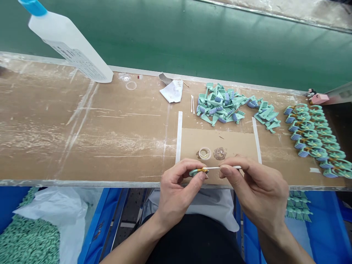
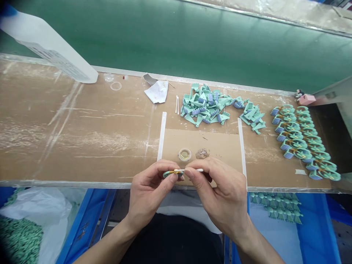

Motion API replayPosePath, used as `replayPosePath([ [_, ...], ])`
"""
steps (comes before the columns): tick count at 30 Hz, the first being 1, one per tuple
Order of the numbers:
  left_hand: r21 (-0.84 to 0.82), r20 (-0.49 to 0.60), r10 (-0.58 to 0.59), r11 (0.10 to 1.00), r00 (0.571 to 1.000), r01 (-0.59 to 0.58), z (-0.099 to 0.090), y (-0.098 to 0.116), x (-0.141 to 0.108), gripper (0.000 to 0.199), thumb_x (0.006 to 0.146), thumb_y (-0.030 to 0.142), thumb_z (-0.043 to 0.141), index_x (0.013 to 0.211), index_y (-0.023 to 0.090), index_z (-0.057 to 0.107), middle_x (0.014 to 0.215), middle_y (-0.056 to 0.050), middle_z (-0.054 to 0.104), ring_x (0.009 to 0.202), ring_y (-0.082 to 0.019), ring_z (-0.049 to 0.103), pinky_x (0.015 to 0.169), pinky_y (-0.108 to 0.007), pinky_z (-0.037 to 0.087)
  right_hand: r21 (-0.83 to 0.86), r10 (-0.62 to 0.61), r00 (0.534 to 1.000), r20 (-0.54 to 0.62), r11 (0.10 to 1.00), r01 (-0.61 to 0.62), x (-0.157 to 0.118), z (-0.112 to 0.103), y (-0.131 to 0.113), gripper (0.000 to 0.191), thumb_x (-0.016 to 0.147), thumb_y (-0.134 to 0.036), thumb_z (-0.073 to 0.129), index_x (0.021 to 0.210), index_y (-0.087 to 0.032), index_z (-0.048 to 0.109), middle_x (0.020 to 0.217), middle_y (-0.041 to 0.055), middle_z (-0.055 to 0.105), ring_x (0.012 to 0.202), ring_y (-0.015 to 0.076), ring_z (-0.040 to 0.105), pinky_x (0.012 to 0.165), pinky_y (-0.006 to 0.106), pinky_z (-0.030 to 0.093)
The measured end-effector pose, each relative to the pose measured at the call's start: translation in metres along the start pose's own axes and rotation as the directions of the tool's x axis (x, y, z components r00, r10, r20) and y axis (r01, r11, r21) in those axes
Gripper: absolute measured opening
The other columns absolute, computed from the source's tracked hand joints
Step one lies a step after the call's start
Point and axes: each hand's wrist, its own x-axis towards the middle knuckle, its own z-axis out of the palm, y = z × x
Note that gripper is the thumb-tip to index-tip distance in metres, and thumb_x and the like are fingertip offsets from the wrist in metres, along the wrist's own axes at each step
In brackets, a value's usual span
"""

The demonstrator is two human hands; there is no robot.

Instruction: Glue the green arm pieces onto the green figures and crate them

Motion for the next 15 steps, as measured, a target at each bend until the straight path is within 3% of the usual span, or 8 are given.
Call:
replayPosePath([
  [6,0.057,-0.006,0.083,0.995,0.997,-0.082,-0.0008,-0.0051,0.0004,0.008,0.112,0.023,0.086,0.114,0.026,0.093,0.112,-0.007,0.089,0.104,-0.024,0.083,0.088,-0.034,0.061,0.002,-0.005,1.000,0.026,1.000,0.005,-0.0005,-0.0022,0.0000,0.018,0.114,-0.015,0.083,0.103,-0.029,0.082,0.086,-0.0080,0.083,0.054,0.0098,0.055,0.068,0.025,0.057],
  [15,0.121,-0.019,0.184,0.976,0.983,-0.181,-0.0016,-0.0029,0.0028,0.014,0.109,0.015,0.086,0.113,0.027,0.093,0.111,-0.006,0.090,0.103,-0.023,0.084,0.089,-0.034,0.061,-0.038,-0.050,0.996,0.073,0.998,0.053,-0.0008,-0.0073,-0.0003,0.017,0.116,-0.014,0.080,0.107,-0.029,0.079,0.088,-0.0065,0.083,0.067,0.0128,0.070,0.070,0.026,0.057],
])
